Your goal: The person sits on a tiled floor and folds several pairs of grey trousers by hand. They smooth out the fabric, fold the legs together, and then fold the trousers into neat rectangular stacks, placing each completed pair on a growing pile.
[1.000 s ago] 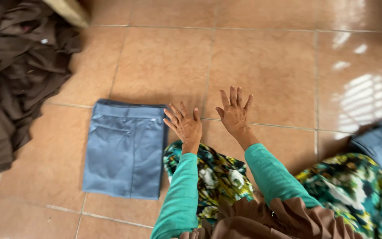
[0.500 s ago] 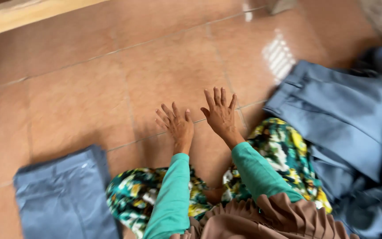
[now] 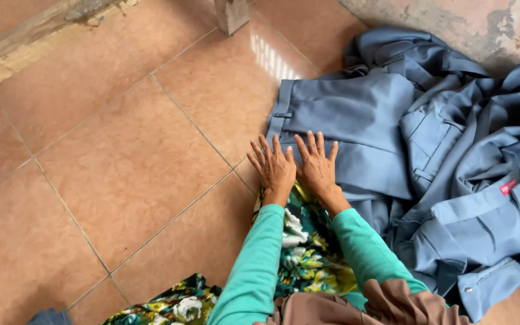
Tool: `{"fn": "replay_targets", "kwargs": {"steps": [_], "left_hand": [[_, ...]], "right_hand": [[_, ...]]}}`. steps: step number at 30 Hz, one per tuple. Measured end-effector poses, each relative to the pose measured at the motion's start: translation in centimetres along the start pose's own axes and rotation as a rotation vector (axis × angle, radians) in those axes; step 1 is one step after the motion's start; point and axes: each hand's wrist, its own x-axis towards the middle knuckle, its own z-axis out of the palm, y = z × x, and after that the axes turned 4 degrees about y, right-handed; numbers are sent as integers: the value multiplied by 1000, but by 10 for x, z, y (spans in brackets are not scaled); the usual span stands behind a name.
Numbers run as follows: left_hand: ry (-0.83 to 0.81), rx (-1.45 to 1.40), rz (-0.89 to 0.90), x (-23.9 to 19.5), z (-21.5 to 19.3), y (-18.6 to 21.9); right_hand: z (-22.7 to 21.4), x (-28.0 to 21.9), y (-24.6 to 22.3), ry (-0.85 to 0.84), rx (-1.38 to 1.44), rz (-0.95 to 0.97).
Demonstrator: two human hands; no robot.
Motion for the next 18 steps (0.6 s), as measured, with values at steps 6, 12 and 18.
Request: {"fn": "replay_targets", "kwargs": {"steps": [6, 12, 18], "left_hand": [[-33, -303, -287, 43, 90, -80], [-336, -1151, -780, 54, 38, -75], [-259, -1391, -527, 68, -33, -46]], "right_hand": [[11, 4, 7, -148, 65, -14], [-10, 18, -8, -237, 160, -60], [-18, 40, 2, -149, 412, 1]]}}
